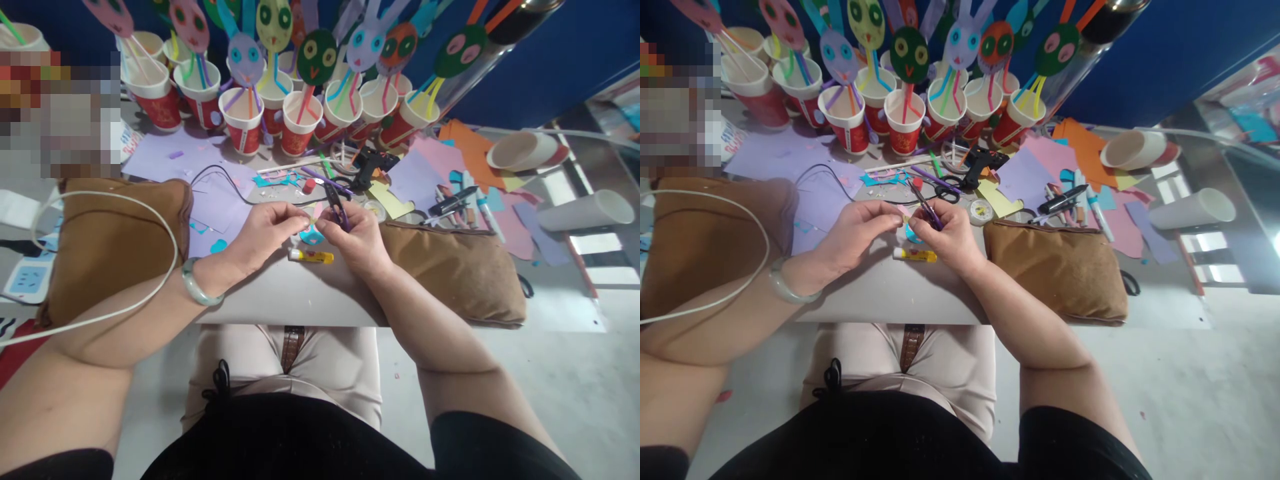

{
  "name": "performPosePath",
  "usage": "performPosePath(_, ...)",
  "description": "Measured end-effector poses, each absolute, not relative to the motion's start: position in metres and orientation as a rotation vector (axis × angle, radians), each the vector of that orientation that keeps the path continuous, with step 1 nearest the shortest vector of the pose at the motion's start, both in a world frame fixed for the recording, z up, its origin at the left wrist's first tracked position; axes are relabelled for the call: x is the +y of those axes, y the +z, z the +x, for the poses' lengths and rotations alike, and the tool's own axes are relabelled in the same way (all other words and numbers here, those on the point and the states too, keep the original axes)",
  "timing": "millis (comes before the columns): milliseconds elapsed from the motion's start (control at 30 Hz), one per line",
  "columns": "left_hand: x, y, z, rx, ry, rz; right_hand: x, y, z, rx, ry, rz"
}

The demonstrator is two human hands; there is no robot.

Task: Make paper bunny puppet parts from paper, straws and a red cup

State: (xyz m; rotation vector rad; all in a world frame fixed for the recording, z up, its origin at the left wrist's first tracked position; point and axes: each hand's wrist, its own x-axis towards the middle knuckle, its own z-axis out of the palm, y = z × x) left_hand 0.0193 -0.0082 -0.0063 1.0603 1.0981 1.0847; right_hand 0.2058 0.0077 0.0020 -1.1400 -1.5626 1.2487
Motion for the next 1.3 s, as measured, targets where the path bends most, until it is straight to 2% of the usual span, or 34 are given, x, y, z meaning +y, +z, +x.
performPosePath(167,-0.009,-0.006,0.020,1.085,1.084,1.081,0.008,0.002,0.206,-1.574,1.246,-1.117)
performPosePath(267,-0.007,-0.006,0.021,1.104,1.091,1.081,0.006,0.001,0.205,-1.594,1.131,-1.144)
performPosePath(400,-0.005,-0.003,0.022,1.083,1.090,1.052,0.002,-0.006,0.210,-1.756,0.690,-1.124)
performPosePath(533,-0.005,0.003,0.019,1.106,0.994,1.145,0.004,-0.014,0.219,-2.106,0.277,-0.877)
performPosePath(667,-0.004,0.003,0.016,1.086,0.972,1.223,0.011,-0.018,0.222,-2.193,-0.195,-0.676)
performPosePath(800,-0.004,-0.004,0.017,1.003,1.030,1.105,0.013,-0.018,0.223,-2.220,-0.380,-0.557)
performPosePath(900,-0.004,-0.007,0.019,0.986,1.041,1.041,0.012,-0.021,0.225,-2.277,-0.364,-0.605)
performPosePath(1000,-0.004,-0.008,0.018,0.979,1.053,1.017,0.011,-0.024,0.225,-2.271,-0.192,-0.693)
performPosePath(1200,-0.004,-0.006,0.019,1.077,1.121,1.086,0.008,-0.014,0.215,-1.840,0.491,-1.089)
performPosePath(1300,-0.005,-0.003,0.020,1.094,1.137,1.104,0.010,-0.005,0.211,-1.689,0.820,-1.131)
